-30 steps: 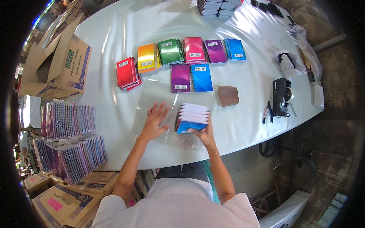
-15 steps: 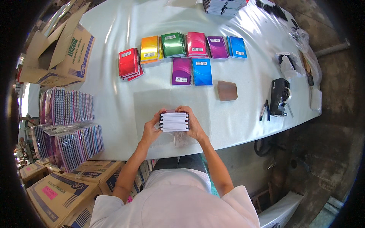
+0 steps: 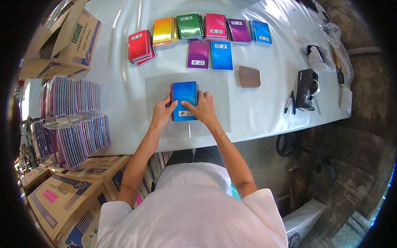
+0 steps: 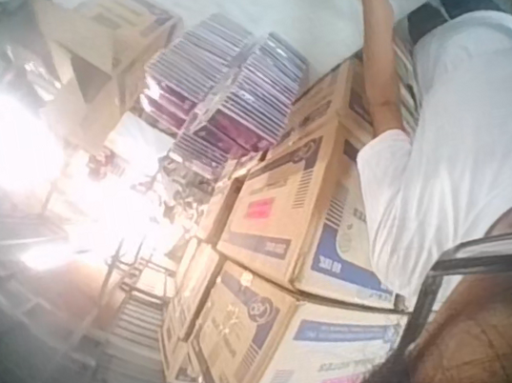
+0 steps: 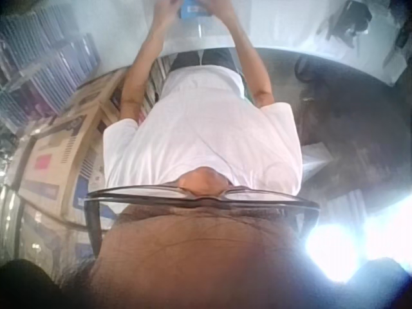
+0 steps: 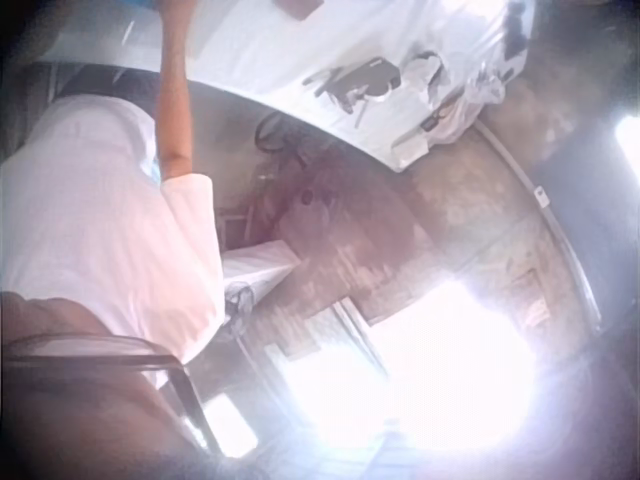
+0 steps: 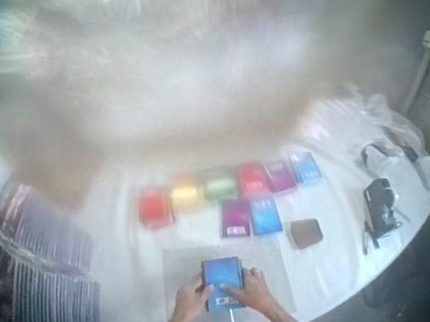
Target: The person places stacks of small colorful spiral notebooks into plastic bags and seals them with tape.
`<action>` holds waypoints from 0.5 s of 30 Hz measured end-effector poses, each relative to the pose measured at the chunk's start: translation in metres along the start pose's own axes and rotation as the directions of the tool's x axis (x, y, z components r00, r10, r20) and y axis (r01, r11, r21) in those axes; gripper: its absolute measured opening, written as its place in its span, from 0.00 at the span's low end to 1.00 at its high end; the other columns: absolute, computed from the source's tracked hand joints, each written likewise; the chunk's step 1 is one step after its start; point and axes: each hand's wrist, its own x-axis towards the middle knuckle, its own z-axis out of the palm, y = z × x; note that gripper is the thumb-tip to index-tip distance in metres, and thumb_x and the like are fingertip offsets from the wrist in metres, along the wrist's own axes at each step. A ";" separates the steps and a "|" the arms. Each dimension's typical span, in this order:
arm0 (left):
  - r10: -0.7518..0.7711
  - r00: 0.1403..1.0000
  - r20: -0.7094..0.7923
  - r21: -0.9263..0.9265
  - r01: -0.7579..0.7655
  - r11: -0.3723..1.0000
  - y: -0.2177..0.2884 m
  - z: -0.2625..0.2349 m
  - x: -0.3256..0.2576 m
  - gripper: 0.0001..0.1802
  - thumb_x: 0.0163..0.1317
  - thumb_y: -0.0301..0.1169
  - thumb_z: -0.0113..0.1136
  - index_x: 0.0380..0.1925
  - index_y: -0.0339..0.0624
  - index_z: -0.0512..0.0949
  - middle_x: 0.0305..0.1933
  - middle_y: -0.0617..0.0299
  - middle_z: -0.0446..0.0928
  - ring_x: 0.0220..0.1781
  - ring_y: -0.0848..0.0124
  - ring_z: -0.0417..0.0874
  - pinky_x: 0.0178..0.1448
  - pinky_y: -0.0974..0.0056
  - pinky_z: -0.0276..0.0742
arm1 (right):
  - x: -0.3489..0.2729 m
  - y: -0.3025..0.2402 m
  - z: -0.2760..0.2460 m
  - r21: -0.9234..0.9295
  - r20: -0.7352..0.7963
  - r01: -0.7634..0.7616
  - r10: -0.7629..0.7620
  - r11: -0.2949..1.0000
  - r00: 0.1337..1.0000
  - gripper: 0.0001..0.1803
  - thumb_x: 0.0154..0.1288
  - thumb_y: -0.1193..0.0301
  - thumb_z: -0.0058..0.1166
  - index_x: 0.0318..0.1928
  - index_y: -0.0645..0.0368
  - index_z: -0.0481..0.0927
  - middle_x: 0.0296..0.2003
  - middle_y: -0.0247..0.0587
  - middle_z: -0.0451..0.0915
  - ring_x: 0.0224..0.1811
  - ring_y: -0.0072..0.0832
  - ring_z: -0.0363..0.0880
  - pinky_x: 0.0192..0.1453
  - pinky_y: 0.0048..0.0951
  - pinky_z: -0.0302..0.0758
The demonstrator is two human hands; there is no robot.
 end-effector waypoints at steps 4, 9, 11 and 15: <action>-0.024 0.999 -0.040 -0.051 0.022 0.998 0.006 0.005 -0.006 0.21 0.62 0.35 0.61 0.51 0.35 0.76 0.31 0.54 0.83 0.32 0.74 0.81 0.40 0.66 0.76 | -0.001 0.017 0.002 0.021 -0.024 0.080 -0.079 0.997 0.997 0.41 0.56 0.49 0.64 0.54 0.76 0.72 0.42 0.64 0.72 0.44 0.48 0.76 0.50 0.40 0.75; -0.026 0.999 -0.040 0.027 0.027 0.999 0.012 0.006 -0.014 0.21 0.62 0.35 0.61 0.51 0.34 0.75 0.29 0.53 0.82 0.30 0.74 0.81 0.38 0.65 0.76 | -0.004 0.019 -0.002 0.066 -0.029 0.134 -0.132 0.989 0.991 0.38 0.59 0.50 0.62 0.55 0.74 0.72 0.42 0.62 0.72 0.44 0.47 0.75 0.49 0.39 0.75; -0.087 0.996 -0.002 0.040 0.087 0.995 0.022 0.004 -0.017 0.24 0.63 0.34 0.61 0.57 0.36 0.73 0.34 0.57 0.83 0.35 0.77 0.80 0.42 0.68 0.76 | -0.006 0.018 -0.003 0.084 -0.033 0.136 -0.134 0.987 0.990 0.38 0.59 0.50 0.62 0.55 0.74 0.72 0.42 0.63 0.71 0.44 0.47 0.75 0.49 0.39 0.75; -0.121 0.992 0.031 0.054 0.119 0.991 0.026 0.004 -0.018 0.25 0.63 0.35 0.61 0.59 0.37 0.72 0.36 0.57 0.83 0.38 0.78 0.79 0.45 0.69 0.75 | -0.007 0.022 -0.003 0.095 -0.041 0.125 -0.121 0.988 0.992 0.35 0.60 0.51 0.61 0.56 0.70 0.73 0.44 0.58 0.71 0.45 0.43 0.75 0.49 0.37 0.76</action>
